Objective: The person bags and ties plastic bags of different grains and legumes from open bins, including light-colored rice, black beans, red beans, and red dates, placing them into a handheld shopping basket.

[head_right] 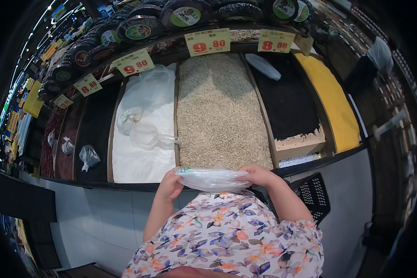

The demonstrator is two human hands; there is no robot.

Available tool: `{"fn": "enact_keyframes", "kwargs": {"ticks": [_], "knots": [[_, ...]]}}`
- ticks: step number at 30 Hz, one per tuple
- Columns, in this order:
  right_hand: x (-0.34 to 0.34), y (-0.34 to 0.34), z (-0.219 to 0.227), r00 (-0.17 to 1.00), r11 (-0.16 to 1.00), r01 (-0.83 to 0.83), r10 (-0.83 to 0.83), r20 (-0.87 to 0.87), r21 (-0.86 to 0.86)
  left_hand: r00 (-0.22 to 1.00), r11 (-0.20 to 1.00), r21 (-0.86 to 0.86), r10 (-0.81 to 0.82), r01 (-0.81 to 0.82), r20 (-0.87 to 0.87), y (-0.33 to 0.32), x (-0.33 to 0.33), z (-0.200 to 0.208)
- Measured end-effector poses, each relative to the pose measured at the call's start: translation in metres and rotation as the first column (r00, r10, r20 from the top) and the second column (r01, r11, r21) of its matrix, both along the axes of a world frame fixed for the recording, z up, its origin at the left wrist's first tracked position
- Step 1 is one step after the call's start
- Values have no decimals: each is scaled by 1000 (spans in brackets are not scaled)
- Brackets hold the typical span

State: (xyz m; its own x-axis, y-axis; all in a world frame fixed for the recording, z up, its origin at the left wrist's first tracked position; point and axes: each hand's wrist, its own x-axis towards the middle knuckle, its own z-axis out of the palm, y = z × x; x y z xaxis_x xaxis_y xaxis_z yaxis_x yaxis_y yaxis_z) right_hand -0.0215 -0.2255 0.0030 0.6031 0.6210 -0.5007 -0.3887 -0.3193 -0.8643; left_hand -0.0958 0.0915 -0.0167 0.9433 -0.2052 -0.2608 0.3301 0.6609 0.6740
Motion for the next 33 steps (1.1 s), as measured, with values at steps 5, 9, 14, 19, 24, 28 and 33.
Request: {"fn": "enact_keyframes", "kwargs": {"ticks": [5,9,14,19,24,28,33], "knots": [[7,-6,-40,913,818,377,-250,-322,434,978,978,-35,-206,204,-45,-3,-10,14],[19,-3,-24,817,627,545,-249,-519,557,920,812,463,-392,356,-20,-11,-6,30],[32,-15,-27,869,663,437,-137,-475,608,959,815,519,-280,259,-39,6,9,13],[34,-6,8,990,989,-90,102,-99,118,980,855,484,-196,185,-28,21,15,-6],[60,-20,-18,987,987,102,-85,-133,123,969,859,449,-207,245,-132,28,28,-6],[88,-11,-14,991,991,116,-120,58,62,992,909,402,-128,111,14,31,37,-6],[146,12,-15,885,837,464,-427,-184,290,931,895,267,321,-358,173,39,51,2]]}}
